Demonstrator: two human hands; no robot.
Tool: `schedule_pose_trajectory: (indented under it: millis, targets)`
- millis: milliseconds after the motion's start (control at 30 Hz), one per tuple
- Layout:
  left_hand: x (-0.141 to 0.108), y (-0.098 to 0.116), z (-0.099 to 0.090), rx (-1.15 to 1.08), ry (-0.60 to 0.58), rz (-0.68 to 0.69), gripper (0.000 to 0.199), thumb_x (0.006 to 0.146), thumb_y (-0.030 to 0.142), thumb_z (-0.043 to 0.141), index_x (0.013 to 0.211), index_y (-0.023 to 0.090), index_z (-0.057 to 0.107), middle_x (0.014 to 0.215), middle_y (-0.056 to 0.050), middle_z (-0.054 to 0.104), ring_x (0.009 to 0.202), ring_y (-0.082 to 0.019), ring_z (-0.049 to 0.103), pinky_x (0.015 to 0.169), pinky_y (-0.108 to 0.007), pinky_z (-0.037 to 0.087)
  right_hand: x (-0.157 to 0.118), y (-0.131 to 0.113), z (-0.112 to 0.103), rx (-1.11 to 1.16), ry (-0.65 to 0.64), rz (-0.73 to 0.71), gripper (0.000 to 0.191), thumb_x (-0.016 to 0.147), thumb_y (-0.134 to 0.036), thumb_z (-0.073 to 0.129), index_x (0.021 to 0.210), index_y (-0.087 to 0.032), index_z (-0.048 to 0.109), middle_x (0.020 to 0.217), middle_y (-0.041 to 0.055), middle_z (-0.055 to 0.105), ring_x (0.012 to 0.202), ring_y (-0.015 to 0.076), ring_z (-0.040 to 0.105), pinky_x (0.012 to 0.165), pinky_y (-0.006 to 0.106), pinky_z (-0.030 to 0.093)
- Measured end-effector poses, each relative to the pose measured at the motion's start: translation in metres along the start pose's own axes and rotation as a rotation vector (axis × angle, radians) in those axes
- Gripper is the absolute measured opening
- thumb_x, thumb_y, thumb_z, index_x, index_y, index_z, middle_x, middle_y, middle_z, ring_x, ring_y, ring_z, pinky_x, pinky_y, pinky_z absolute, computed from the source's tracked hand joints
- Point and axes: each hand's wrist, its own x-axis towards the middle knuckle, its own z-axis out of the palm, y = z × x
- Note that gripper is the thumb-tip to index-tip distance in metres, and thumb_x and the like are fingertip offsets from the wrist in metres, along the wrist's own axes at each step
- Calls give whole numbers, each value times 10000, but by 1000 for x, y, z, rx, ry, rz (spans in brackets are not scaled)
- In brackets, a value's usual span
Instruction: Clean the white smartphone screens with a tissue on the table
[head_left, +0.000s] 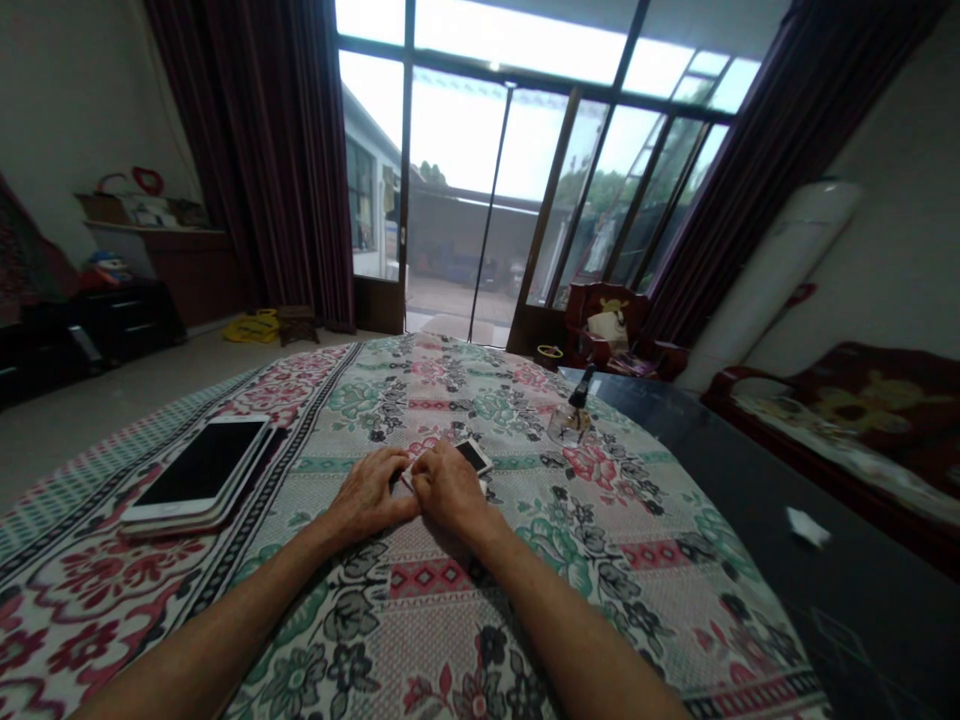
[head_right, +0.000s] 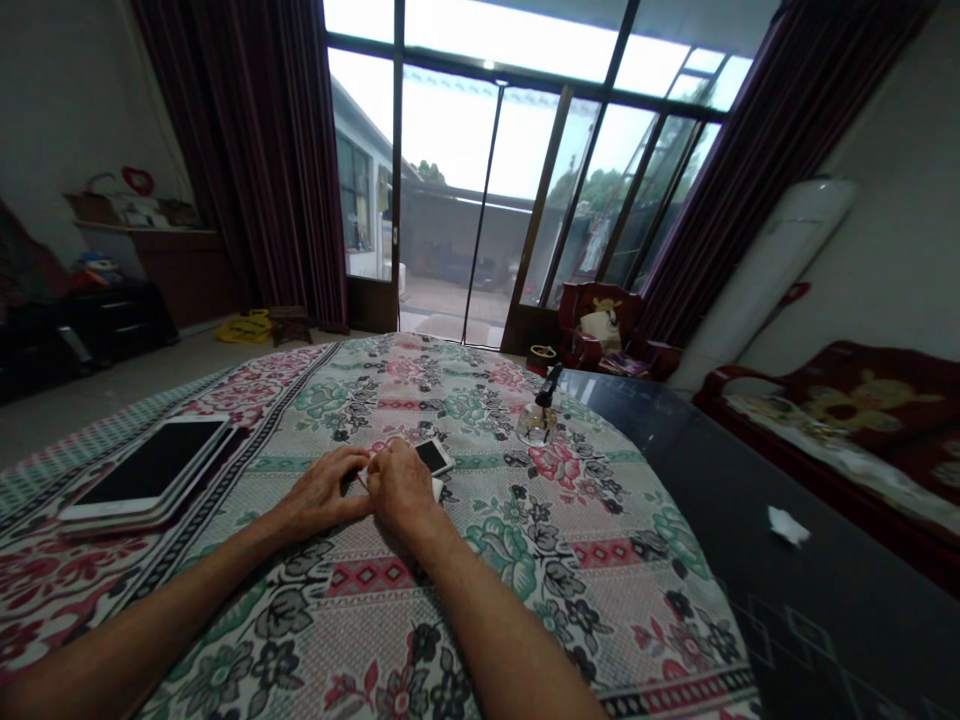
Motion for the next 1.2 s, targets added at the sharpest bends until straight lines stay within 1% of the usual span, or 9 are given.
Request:
schedule_pose_trajectory:
  millis: [67,133,333,500,633,800,900,1033,1200]
  targets:
    - [0,0,0,3,3,0,397,721,413,658,1067,223,622,1188,-76,625,1122,-275,567,994,-417,427,0,1,-1,20,-1,-5,182,886,-206,547,951,-182,716,974,65,643,901,162,586,761,235,413]
    - [-1,0,-1,11,-11,-6,440,715,452,672,1084,219,613,1207,-85,615,1139,-284,556,998,-432,421,3,9,-3,4,21,39,198,900,-206,525,936,-178,717,960,68,641,883,160,586,748,237,410]
    - [-1,1,-3,17,-50,-22,500,713,495,688,1105,195,606,1235,-115,601,1163,-299,542,1005,-451,404,12,46,-13,-83,125,220,215,917,-195,505,938,-168,718,984,90,624,904,173,583,752,243,407]
    - [-1,4,-6,22,-50,-27,483,715,479,689,1104,204,609,1239,-108,603,1156,-297,548,1001,-447,407,12,59,-15,-123,160,251,217,931,-196,494,932,-165,709,985,100,610,928,187,568,781,257,406]
    - [-1,5,-6,23,-52,-30,498,715,482,682,1112,190,608,1249,-112,596,1176,-301,535,1005,-446,405,0,53,-16,-112,131,189,199,927,-184,497,895,-161,692,965,86,602,895,172,560,774,249,404]
    - [-1,2,-3,23,-26,-7,488,709,482,684,1106,210,604,1236,-93,602,1174,-299,533,1011,-449,399,-29,37,-13,-43,86,-14,162,930,-182,509,878,-168,661,952,62,593,880,154,545,769,239,410]
    - [-1,2,-2,34,-10,-20,487,688,466,695,1091,206,607,1236,-98,600,1165,-309,539,1006,-457,406,-38,35,-13,10,72,-88,146,926,-177,519,872,-167,654,949,55,586,891,148,544,787,237,418]
    - [-1,4,-1,35,-1,-17,481,682,424,693,1098,199,605,1229,-99,606,1150,-314,548,1001,-461,415,-32,45,-18,40,33,-107,158,928,-186,525,869,-161,670,924,46,587,848,134,555,766,227,423]
    - [-1,4,2,16,27,-12,478,674,401,686,1111,222,616,1224,-91,614,1129,-329,555,993,-480,423,-10,65,-22,-48,31,-104,181,932,-185,520,859,-162,684,918,47,585,842,133,550,760,227,416]
